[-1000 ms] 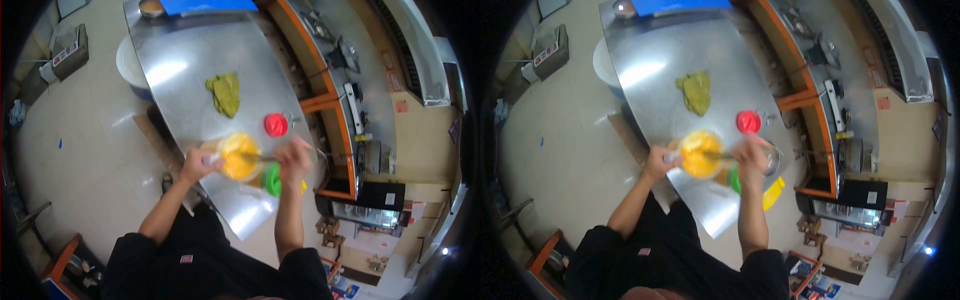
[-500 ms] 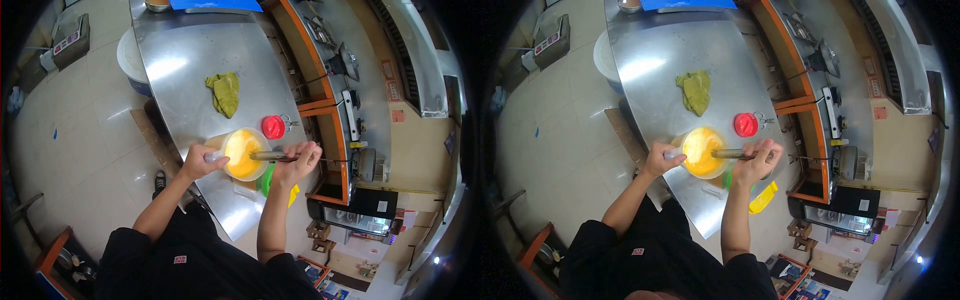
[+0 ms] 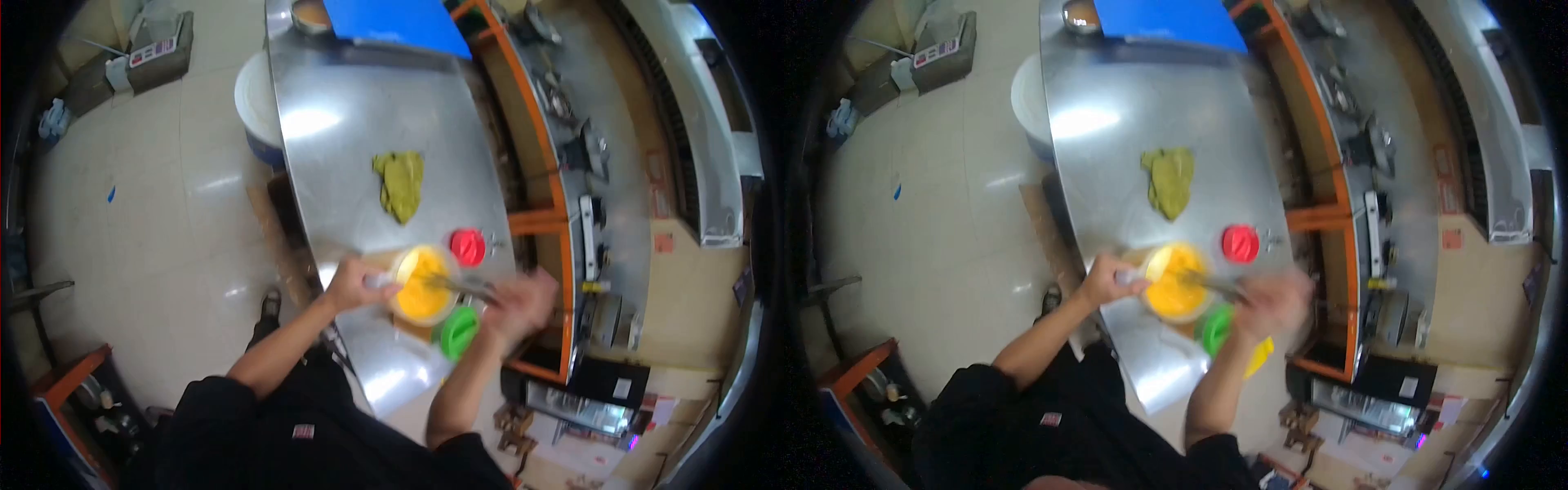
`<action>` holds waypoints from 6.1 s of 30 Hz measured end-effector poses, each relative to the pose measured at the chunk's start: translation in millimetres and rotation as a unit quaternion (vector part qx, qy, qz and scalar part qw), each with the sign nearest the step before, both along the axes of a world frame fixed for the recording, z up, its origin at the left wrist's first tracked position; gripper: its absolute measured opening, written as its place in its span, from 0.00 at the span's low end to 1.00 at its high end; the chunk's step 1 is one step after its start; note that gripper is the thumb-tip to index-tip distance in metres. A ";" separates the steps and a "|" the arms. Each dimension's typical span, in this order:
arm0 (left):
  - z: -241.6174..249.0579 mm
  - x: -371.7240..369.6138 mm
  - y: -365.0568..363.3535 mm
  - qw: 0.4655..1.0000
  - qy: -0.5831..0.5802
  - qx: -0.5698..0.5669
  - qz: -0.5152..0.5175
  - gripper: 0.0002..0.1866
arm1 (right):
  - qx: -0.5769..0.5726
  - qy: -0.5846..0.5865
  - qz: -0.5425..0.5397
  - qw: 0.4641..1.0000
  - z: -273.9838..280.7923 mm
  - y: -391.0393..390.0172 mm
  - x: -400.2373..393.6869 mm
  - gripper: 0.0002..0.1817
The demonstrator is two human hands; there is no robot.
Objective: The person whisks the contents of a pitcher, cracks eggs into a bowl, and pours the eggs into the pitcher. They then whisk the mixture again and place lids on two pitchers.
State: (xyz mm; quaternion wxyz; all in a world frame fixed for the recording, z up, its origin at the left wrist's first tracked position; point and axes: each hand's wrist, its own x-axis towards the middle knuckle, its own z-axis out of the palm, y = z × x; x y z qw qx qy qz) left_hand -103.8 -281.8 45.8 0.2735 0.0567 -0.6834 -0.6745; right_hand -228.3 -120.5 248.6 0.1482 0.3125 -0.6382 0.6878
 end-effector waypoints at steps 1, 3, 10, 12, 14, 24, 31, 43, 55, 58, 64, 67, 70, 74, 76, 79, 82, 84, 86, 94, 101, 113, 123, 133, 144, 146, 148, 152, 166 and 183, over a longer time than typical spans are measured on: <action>-3.2 7.0 3.7 0.999 -0.040 0.007 -0.020 0.18 | 0.142 0.210 -0.153 0.955 -14.8 -16.5 2.5 0.24; -9.4 0.9 -2.4 0.995 -0.094 0.010 -0.031 0.18 | -0.040 -0.078 0.026 0.996 3.1 3.6 5.2 0.25; 0.2 -11.0 -8.6 0.998 -0.032 0.055 0.003 0.19 | -0.127 -0.177 0.084 0.972 8.6 11.1 8.4 0.25; 6.3 -13.3 -8.8 0.999 -0.050 0.006 0.003 0.20 | -0.216 -0.208 0.021 0.954 7.1 17.8 11.4 0.25; -17.5 -18.4 -1.9 0.993 -0.062 0.096 -0.019 0.19 | -0.171 -0.212 0.003 0.962 2.4 33.6 15.8 0.26; -12.9 -33.4 2.9 0.997 -0.006 0.049 0.063 0.19 | -0.108 -0.169 -0.049 0.978 -18.2 13.2 -5.6 0.22; -6.3 -20.8 -13.5 0.990 -0.140 -0.007 -0.026 0.21 | -0.156 -0.217 0.052 0.962 -10.6 37.6 21.0 0.19; -6.5 -10.4 -15.5 0.985 -0.163 -0.043 -0.029 0.18 | -0.129 -0.291 -0.223 0.921 -68.9 -39.5 -14.8 0.21; -31.1 -30.6 -8.5 0.998 -0.026 -0.020 0.049 0.18 | -0.102 -0.247 -0.135 0.954 -93.9 19.6 -47.8 0.12; -18.7 -26.0 -21.0 0.991 -0.127 0.016 -0.039 0.18 | 0.000 -0.311 -0.132 0.941 -45.3 -25.5 -1.9 0.15; -22.8 -22.6 -27.6 0.980 -0.194 -0.015 -0.034 0.15 | -0.051 -0.286 -0.022 0.957 -46.5 -10.7 -3.6 0.16; -17.1 -28.4 -15.7 0.994 0.047 0.033 0.094 0.14 | 0.006 -0.263 0.091 0.960 -61.8 -25.7 -24.9 0.18; -15.6 -20.0 -21.1 0.992 -0.108 0.058 0.010 0.17 | 0.044 -0.325 0.029 0.944 -89.5 -33.6 -18.9 0.19; -42.6 -19.6 -3.7 0.995 -0.081 0.054 0.026 0.25 | 0.001 -0.280 0.062 0.958 -33.6 -28.6 -4.9 0.20; -41.3 -18.2 -9.4 0.997 -0.056 0.042 0.021 0.24 | 0.019 -0.214 0.143 0.966 -15.0 -33.1 12.4 0.19; -37.3 -18.4 -12.3 0.999 -0.019 0.000 0.035 0.22 | 0.067 -0.137 0.233 0.960 1.5 -40.6 33.8 0.15; -28.1 -23.9 -7.7 0.995 0.061 0.018 0.083 0.22 | 0.152 -0.096 0.363 0.914 3.8 -68.3 29.7 0.15; -29.9 -22.7 -5.1 0.993 0.067 0.023 0.094 0.21 | 0.169 -0.097 0.397 0.897 -8.8 -87.1 20.7 0.17; -33.3 -19.5 -3.8 0.993 0.057 0.011 0.100 0.21 | 0.126 -0.146 0.358 0.914 -32.0 -94.2 -5.2 0.19; -43.0 -17.8 12.6 0.994 0.028 0.015 0.103 0.23 | 0.019 -0.265 0.134 0.955 -118.6 -69.1 -74.2 0.23; -42.3 -16.8 3.7 0.990 0.066 0.000 0.127 0.23 | -0.011 -0.328 0.021 0.944 -119.6 -25.4 -44.5 0.23; -42.7 -16.0 6.0 0.994 0.052 -0.006 0.101 0.23 | 0.052 -0.118 0.217 0.968 -97.6 -66.8 -18.1 0.19; -45.6 -12.7 6.1 0.994 0.034 -0.021 0.101 0.24 | 0.108 -0.162 0.101 0.976 -119.9 -54.5 6.8 0.22; -47.4 -13.1 7.6 0.993 0.048 0.013 0.108 0.25 | -0.049 -0.242 -0.068 0.967 -122.2 -59.0 -33.9 0.22; -56.8 -25.3 17.0 0.986 0.073 -0.028 0.145 0.29 | 0.024 -0.320 0.001 0.947 -108.2 -52.1 -18.0 0.23; -58.5 -23.1 13.7 0.988 0.064 -0.029 0.138 0.29 | -0.025 -0.303 -0.030 0.952 -113.3 -55.1 -22.5 0.23; -57.4 -20.7 15.4 0.992 0.047 -0.025 0.116 0.30 | -0.056 -0.269 -0.027 0.961 -117.4 -45.9 -21.4 0.23; -59.4 -20.5 16.8 0.991 0.048 -0.024 0.125 0.30 | 0.030 -0.158 0.120 0.980 -129.4 -22.1 -12.8 0.24; -55.3 -18.7 17.2 0.999 0.000 0.010 0.054 0.27 | 0.018 -0.284 0.044 0.958 -84.8 -23.5 -1.5 0.25; 130.7 -28.9 -36.4 0.978 0.119 -0.171 -0.019 0.28 | 0.116 -0.193 0.115 0.967 27.9 -39.9 -10.8 0.21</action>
